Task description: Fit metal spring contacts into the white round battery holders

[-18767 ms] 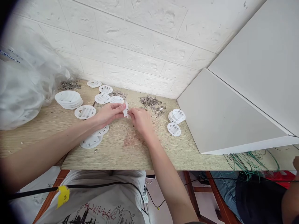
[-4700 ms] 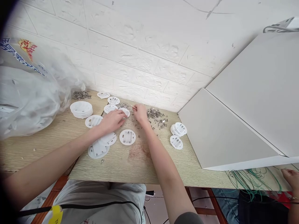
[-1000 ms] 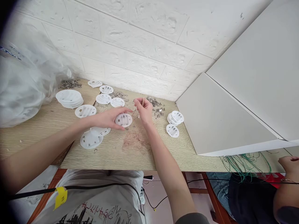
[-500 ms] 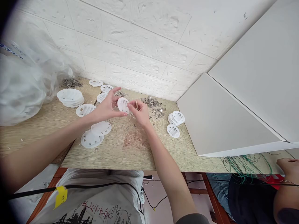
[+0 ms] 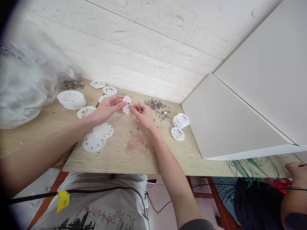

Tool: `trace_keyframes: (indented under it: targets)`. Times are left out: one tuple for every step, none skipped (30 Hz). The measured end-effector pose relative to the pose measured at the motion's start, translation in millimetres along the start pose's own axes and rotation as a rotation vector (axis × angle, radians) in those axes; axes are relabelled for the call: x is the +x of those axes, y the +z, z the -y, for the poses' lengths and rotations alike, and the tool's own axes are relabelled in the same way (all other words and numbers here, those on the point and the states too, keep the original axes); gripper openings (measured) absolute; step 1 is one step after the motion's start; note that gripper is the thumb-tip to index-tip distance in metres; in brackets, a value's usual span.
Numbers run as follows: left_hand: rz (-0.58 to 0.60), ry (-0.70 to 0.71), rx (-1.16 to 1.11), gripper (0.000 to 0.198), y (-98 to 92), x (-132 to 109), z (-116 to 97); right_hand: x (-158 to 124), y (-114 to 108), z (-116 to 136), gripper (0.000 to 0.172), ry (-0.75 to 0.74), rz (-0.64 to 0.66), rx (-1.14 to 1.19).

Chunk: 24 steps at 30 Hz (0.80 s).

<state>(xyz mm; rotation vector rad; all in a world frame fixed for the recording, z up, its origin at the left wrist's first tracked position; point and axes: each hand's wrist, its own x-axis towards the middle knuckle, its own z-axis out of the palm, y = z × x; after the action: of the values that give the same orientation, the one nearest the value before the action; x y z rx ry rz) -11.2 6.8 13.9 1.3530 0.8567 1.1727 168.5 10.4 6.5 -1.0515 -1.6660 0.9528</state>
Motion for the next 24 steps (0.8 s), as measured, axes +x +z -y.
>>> trace_keyframes:
  targets:
    - [0.007,0.013,0.005,0.061,0.1,0.2,0.2,0.5,0.0,-0.3,0.019,0.014,-0.013,0.021]
    - [0.014,0.024,0.011,0.061,0.4,0.2,0.4,1.0,0.2,-0.9,0.019,0.027,-0.033,0.045]
    - [0.018,0.03,0.017,0.062,0.8,0.3,0.6,1.5,0.4,-1.6,0.02,0.037,-0.056,0.066]
    - [0.02,0.031,0.023,0.062,1.3,0.3,0.8,2.1,0.5,-2.4,0.021,0.045,-0.081,0.082]
    - [0.023,0.027,0.027,0.063,1.8,0.2,1.3,2.6,0.6,-3.4,0.023,0.051,-0.103,0.092]
    - [0.029,0.02,0.026,0.063,2.4,0.2,2.0,3.0,0.7,-4.4,0.024,0.055,-0.121,0.095]
    - [0.038,0.011,0.02,0.062,2.9,0.3,2.8,3.4,0.7,-5.4,0.026,0.057,-0.135,0.091]
    - [0.049,0.003,0.011,0.062,3.4,0.3,3.8,3.7,0.8,-6.4,0.027,0.059,-0.147,0.081]
    - [0.058,-0.002,0.0,0.061,3.8,0.4,4.8,4.0,0.9,-7.3,0.028,0.061,-0.157,0.066]
    - [0.063,-0.005,-0.007,0.061,4.1,0.5,5.8,4.0,1.1,-8.0,0.029,0.06,-0.167,0.046]
    - [0.065,-0.005,-0.011,0.06,4.4,0.5,6.6,4.0,1.4,-8.4,0.029,0.059,-0.178,0.023]
    - [0.066,-0.005,-0.009,0.06,4.5,0.6,7.3,3.8,1.8,-8.4,0.029,0.058,-0.189,0.001]
    - [0.07,-0.005,-0.006,0.06,4.5,0.6,7.9,3.5,2.3,-8.1,0.028,0.059,-0.199,-0.018]
    - [0.074,-0.007,0.0,0.059,4.4,0.6,8.3,3.1,2.8,-7.4,0.027,0.059,-0.208,-0.034]
    - [0.079,-0.01,0.009,0.059,4.2,0.5,8.7,2.7,3.5,-6.4,0.026,0.06,-0.217,-0.048]
    - [0.084,-0.013,0.021,0.058,4.0,0.4,9.1,2.2,4.1,-5.3,0.024,0.059,-0.226,-0.063]
    - [0.085,-0.017,0.034,0.057,3.7,0.3,9.5,1.8,4.7,-4.1,0.023,0.059,-0.234,-0.08]
    - [0.083,-0.023,0.048,0.057,3.5,0.1,9.8,1.5,5.2,-3.0,0.021,0.061,-0.24,-0.099]
    - [0.079,-0.032,0.058,0.057,3.3,-0.1,10.1,1.2,5.7,-2.0,0.02,0.065,-0.246,-0.118]
    - [0.076,-0.041,0.065,0.057,3.1,-0.4,10.4,0.9,6.0,-1.3,0.019,0.074,-0.251,-0.134]
    - [0.074,-0.051,0.07,0.058,3.0,-0.6,10.7,0.8,6.2,-0.7,0.018,0.082,-0.254,-0.145]
    - [0.073,-0.059,0.075,0.059,2.9,-0.8,11.0,0.8,6.3,-0.4,0.018,0.089,-0.253,-0.151]
    - [0.072,-0.064,0.081,0.059,2.8,-0.9,11.4,0.9,6.3,-0.3,0.019,0.094,-0.249,-0.155]
    - [0.073,-0.065,0.089,0.058,2.6,-0.9,11.9,1.0,6.3,-0.4,0.019,0.098,-0.244,-0.158]
